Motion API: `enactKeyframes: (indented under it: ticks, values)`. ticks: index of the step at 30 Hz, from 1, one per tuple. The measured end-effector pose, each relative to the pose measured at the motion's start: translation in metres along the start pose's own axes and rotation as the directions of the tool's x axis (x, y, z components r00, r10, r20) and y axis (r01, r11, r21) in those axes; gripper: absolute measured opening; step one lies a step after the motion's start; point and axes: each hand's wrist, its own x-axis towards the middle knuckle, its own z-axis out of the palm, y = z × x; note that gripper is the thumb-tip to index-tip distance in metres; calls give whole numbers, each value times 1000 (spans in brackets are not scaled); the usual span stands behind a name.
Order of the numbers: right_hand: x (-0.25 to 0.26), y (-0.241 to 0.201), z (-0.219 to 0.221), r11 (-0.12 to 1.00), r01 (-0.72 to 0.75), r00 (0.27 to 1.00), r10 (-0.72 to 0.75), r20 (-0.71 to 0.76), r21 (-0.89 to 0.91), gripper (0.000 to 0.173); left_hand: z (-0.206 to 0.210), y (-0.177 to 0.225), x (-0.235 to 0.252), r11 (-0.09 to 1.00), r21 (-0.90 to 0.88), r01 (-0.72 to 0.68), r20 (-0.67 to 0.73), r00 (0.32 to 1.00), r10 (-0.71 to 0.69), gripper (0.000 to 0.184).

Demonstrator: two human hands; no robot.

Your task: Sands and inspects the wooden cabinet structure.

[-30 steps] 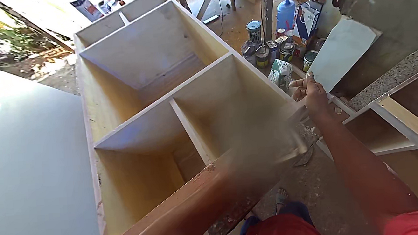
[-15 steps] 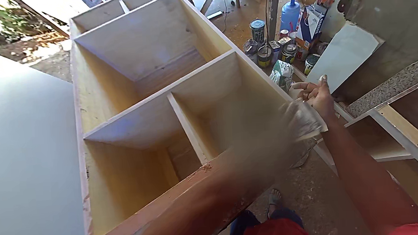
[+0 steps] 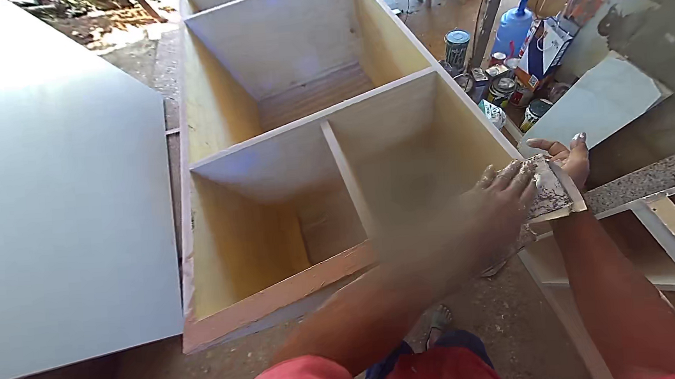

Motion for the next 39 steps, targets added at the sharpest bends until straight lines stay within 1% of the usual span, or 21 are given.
enactKeyframes:
  ticks: [1, 3, 5, 6, 8, 11, 12, 13, 14, 15, 17, 19, 20, 22, 24, 27, 29, 32, 34, 36, 39]
  values:
    - [0, 1, 0, 1000, 5, 1000, -6, -6, -4, 84, 1, -2, -13, 1000, -13, -5, -17, 1000, 5, 46]
    - [3, 6, -2, 999, 28, 999, -28, -14, -18, 84, -6, -7, -79, 998, -29, 53, -35, 998, -54, 47]
    - [2, 10, -2, 999, 35, 999, -35, -25, -13, 84, -18, -16, -156, 988, 47, 145, -35, 989, -143, 49]
    - [2, 12, -2, 999, 31, 999, -31, -13, -7, 84, -25, -19, -180, 980, 91, 176, -31, 984, -174, 52]
    - [4, 11, 1, 999, 47, 998, -46, -32, 21, 84, -33, -19, -179, 977, 112, 181, -30, 983, -179, 52]
    - [4, 8, 4, 998, 49, 997, -47, -58, 28, 84, -28, -8, -96, 986, 71, 149, 11, 989, -150, 41]
    - [3, 7, 5, 999, 49, 997, -48, -56, 20, 85, -26, -7, -67, 989, 39, 141, 63, 988, -144, 44]
    - [1, 5, 4, 999, 48, 998, -48, -49, 6, 84, -22, -7, -48, 992, 15, 126, 66, 990, -126, 45]
    - [1, 5, 3, 998, 55, 997, -56, -54, -17, 84, -18, -8, -44, 993, 2, 116, 54, 992, -116, 47]
    - [2, 5, 2, 998, 59, 996, -61, -60, -31, 83, -17, -11, -59, 992, -18, 126, 35, 992, -125, 49]
    - [4, 10, 1, 995, 89, 993, -92, -79, -40, 81, -17, -22, -131, 978, -5, 211, -16, 977, -211, 54]
    - [5, 14, 3, 994, 109, 990, -111, -87, -23, 81, -28, -31, -205, 956, 89, 279, -47, 960, -276, 54]
    - [5, 15, 4, 993, 115, 989, -116, -87, -14, 81, -34, -34, -223, 951, 141, 276, -57, 961, -270, 54]
    - [7, 14, 4, 993, 121, 989, -121, -87, -2, 82, -39, -26, -210, 955, 169, 245, -52, 970, -239, 50]
    - [7, 13, 5, 993, 122, 989, -121, -82, -1, 82, -33, -9, -150, 972, 137, 190, -24, 982, -189, 45]
    - [3, 8, 6, 997, 81, 990, -80, -113, 0, 80, -8, 8, -61, 991, 50, 124, -11, 992, -123, 46]
    - [2, 6, 5, 997, 73, 990, -75, -119, -14, 79, -2, 6, -66, 995, 8, 104, -26, 994, -103, 49]
    - [1, 11, 3, 995, 94, 990, -95, -104, -17, 79, -14, -5, -159, 978, 72, 194, -70, 979, -190, 43]
    - [1, 11, 6, 995, 99, 990, -100, -96, -13, 80, -27, -10, -198, 966, 150, 210, -80, 977, -200, 44]
    - [1, 10, 7, 995, 104, 989, -103, -104, 4, 81, -32, -5, -179, 969, 164, 185, -74, 982, -175, 41]
    - [2, 8, 8, 995, 98, 991, -96, -95, 20, 80, -17, 7, -87, 986, 80, 145, -48, 989, -141, 40]
